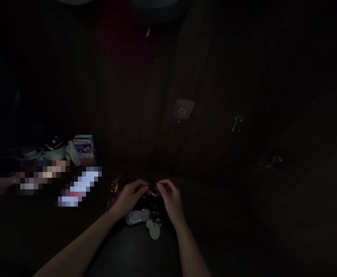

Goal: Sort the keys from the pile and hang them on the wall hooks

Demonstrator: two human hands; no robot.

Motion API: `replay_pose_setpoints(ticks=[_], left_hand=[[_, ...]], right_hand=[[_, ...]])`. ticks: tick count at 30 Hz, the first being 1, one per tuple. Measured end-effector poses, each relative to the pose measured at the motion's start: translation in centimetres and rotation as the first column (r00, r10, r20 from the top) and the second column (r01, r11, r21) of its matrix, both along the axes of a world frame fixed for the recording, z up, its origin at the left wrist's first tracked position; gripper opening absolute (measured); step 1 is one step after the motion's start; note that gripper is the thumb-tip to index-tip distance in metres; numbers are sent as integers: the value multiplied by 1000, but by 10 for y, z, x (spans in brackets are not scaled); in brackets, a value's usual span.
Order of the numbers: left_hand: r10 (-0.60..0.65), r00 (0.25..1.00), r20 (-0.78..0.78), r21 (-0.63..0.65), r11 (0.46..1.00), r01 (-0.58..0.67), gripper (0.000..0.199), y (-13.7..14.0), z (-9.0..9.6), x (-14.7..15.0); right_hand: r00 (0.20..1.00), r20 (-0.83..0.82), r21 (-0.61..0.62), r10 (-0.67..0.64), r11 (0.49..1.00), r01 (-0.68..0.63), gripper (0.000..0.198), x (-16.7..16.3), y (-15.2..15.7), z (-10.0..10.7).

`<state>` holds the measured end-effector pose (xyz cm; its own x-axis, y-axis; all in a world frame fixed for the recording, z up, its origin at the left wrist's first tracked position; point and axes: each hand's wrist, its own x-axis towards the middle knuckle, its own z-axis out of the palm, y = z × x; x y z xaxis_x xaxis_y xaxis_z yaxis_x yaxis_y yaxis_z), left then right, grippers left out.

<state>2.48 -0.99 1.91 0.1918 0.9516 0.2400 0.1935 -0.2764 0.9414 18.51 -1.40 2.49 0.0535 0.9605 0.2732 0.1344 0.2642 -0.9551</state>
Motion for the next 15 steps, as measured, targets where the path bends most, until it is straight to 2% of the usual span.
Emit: replay_pose_setpoints(ticks=[3,8,15], left_hand=[[-44,994,100,-97,994,53,23,0,-1,3],[-79,966,248,-225,965,137,25,-3,5,4],[-134,944,302,-287,931,224,34,-8,11,4]], right_hand=[[1000,-2,13,31,999,-31,27,2,-3,4],[984,-20,-9,179,984,-179,34,4,-7,6],[994,-90,-20,54,998,-56,21,3,1,-2]])
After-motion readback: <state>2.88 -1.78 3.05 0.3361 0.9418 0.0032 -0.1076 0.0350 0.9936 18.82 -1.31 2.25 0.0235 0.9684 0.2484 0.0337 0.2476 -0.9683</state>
